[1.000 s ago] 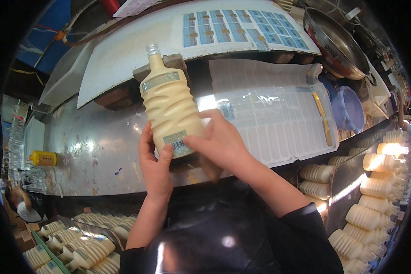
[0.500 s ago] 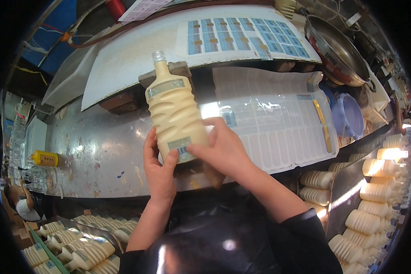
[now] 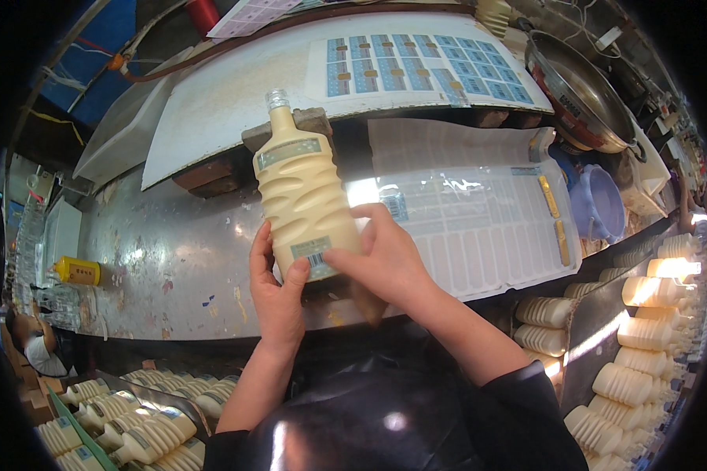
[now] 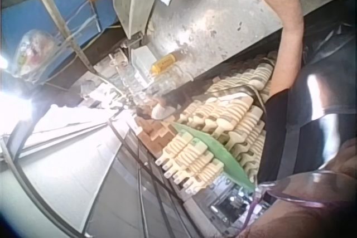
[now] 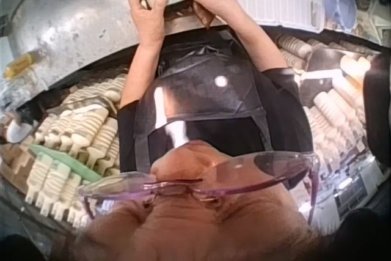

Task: The person applies adhesive labels to cream-colored plastic bottles. They peel labels from a sheet, position them on the bottle body, and smooth them with a small tool. Finished bottles are placed on a nearby tray.

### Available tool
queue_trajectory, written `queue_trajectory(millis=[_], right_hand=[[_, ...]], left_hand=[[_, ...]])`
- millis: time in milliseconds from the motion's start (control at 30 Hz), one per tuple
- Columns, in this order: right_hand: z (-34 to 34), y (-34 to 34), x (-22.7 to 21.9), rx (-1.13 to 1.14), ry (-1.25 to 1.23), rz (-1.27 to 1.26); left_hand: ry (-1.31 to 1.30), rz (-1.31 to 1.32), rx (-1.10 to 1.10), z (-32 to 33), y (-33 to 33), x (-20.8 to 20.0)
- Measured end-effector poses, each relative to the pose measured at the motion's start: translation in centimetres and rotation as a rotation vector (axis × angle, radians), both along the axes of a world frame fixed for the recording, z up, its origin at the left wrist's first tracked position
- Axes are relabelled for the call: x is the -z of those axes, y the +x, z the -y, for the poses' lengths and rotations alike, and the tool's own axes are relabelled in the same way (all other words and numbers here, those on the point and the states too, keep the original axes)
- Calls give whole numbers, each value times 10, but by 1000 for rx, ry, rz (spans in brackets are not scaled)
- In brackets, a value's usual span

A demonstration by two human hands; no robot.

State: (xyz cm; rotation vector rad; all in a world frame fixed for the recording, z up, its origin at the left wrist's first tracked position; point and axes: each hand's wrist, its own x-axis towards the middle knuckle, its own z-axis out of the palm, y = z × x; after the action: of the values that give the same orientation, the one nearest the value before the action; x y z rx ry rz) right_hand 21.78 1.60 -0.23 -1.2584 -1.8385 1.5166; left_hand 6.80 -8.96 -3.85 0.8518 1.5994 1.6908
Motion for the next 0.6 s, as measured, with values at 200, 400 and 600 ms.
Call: queue_trajectory(millis=[200,400,600], right_hand=[[-9,10,14,-28,-78,-76],[-2,3,4,-25,47,36],[-1,2,9,-2,37,17]], left_hand=[[110,106,85,1,-9,11],[69,47,75,1,-6,7],[48,52,65,0,-2,5]])
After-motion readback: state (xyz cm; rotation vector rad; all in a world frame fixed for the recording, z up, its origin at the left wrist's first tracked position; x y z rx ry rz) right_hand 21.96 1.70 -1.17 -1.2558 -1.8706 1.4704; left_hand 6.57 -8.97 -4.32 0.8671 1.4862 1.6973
